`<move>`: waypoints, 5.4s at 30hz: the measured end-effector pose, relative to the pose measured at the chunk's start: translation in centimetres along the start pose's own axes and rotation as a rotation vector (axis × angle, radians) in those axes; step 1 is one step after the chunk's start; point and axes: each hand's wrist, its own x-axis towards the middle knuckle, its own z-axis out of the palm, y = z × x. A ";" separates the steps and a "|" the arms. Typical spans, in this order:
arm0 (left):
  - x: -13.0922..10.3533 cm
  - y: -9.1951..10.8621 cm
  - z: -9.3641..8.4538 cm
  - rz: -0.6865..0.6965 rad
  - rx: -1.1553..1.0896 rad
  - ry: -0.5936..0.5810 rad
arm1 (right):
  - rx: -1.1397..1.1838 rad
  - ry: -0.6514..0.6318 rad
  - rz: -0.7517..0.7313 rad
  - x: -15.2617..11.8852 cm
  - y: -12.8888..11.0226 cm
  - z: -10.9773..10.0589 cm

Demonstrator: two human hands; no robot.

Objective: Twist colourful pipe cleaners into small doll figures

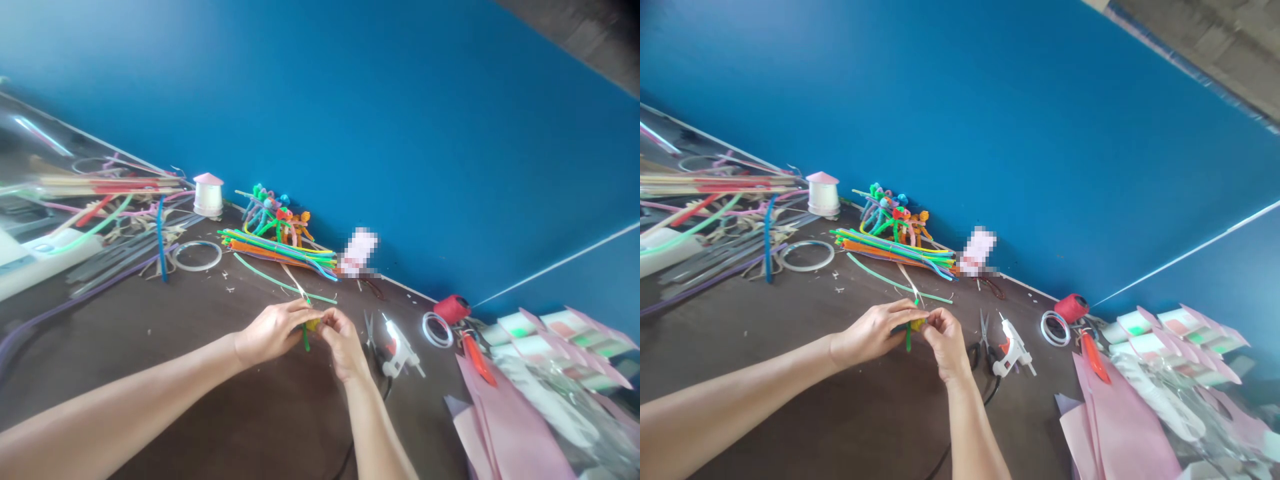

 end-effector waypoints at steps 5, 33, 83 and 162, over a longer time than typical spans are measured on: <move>0.0 0.0 0.0 -0.009 -0.022 0.009 | -0.007 -0.001 0.015 0.0 -0.1 0.1; 0.0 -0.1 0.2 -0.025 0.022 0.021 | -0.006 -0.002 0.014 -0.1 -0.4 0.3; 0.0 -0.5 0.4 -0.087 0.071 0.199 | -0.660 0.209 -0.324 -1.2 -0.7 0.9; 1.2 -0.9 -1.6 -0.312 -0.478 -0.236 | -0.759 0.011 -0.290 -1.3 -2.5 -0.1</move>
